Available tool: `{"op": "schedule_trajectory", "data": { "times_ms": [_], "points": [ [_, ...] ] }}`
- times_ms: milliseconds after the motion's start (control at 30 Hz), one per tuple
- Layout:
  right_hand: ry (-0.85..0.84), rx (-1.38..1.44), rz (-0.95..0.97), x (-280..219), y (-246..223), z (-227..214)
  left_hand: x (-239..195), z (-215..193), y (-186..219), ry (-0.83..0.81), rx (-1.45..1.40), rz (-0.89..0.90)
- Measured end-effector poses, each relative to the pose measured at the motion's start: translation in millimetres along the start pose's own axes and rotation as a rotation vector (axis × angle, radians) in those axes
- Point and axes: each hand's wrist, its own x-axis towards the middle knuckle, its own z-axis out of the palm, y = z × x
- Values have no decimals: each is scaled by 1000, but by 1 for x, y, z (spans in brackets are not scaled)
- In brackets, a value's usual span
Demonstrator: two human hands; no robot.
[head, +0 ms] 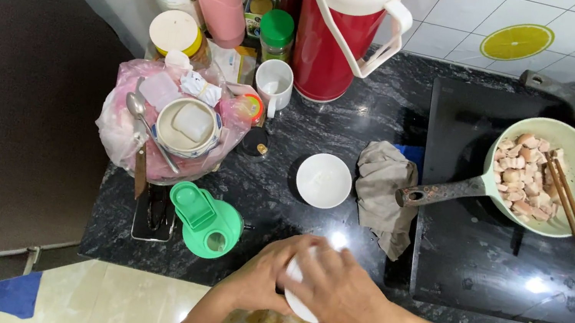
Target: The person takes a small bowl from the dish rack, opens a white canister, and uses a blue scoop to add powder into the bowl. They stir the mixture with a spoon, then pick up a red airpot thermos and unscrew its lid.
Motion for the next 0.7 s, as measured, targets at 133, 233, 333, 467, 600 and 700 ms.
{"op": "schedule_trajectory", "data": {
  "times_ms": [133,233,333,467,600,700],
  "points": [
    [6,68,-324,1,-2,-56,10,-11,15,-6,4,112],
    [176,154,-17,-10,30,-76,15,-20,33,-32,-38,21],
    [92,102,251,-27,72,-55,7,-18,36,0,-61,-34],
    [133,161,377,-39,95,5,3,-29,57,62,-57,8],
    [21,150,525,-33,91,15,6,-29,76,223,125,42],
    [-53,58,553,-30,100,22,19,-24,90,275,360,70]
  ]
}}
